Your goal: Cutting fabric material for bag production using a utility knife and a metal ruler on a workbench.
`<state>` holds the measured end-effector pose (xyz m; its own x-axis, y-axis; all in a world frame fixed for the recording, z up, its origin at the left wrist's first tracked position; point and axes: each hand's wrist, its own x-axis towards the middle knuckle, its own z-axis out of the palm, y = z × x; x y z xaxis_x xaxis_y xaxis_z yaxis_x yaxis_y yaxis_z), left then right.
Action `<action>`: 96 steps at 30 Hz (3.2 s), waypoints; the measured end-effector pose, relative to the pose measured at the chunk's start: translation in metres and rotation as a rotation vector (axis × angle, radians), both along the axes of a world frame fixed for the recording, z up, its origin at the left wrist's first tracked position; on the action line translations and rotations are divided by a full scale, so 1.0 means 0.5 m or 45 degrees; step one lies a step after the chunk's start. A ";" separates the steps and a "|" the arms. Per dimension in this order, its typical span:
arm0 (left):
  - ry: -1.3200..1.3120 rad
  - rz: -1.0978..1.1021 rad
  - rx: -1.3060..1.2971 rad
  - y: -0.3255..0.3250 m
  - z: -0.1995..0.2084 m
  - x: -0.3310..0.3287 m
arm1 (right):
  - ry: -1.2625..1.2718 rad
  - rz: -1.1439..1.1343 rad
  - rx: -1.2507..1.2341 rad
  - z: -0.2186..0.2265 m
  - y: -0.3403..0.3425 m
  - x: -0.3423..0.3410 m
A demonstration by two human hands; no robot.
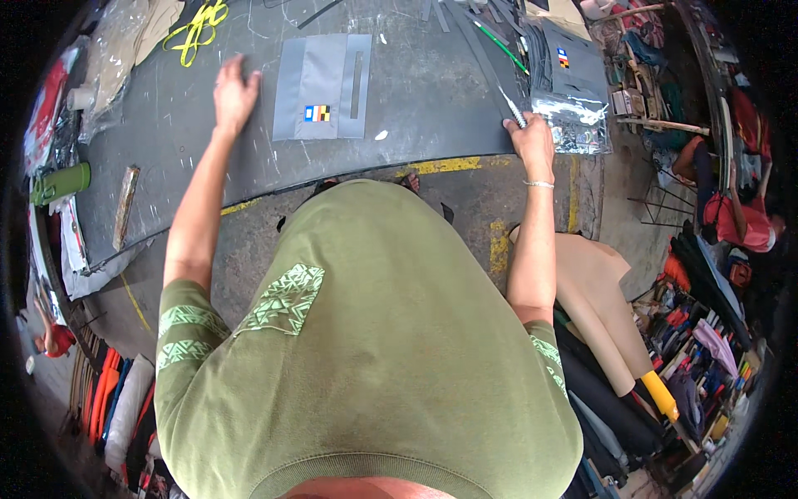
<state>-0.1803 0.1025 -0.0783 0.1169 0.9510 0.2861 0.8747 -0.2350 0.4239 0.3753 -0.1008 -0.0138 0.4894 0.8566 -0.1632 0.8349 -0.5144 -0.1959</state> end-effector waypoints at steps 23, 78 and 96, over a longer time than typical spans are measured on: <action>0.036 -0.567 -0.117 -0.142 0.057 0.288 | 0.805 -0.445 0.247 -0.108 -0.249 -0.147; 0.228 -0.256 -0.003 -0.242 0.007 0.092 | 1.037 -0.329 0.447 -0.087 -0.257 -0.565; 0.122 -0.532 -0.019 -0.113 0.003 0.149 | 1.582 -0.483 0.316 -0.101 -0.254 -0.570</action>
<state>-0.1058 0.0459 -0.0770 0.5184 0.8202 0.2419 0.7413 -0.5721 0.3511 0.0902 -0.2276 -0.0641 0.3434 0.7727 -0.5339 -0.1546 -0.5142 -0.8436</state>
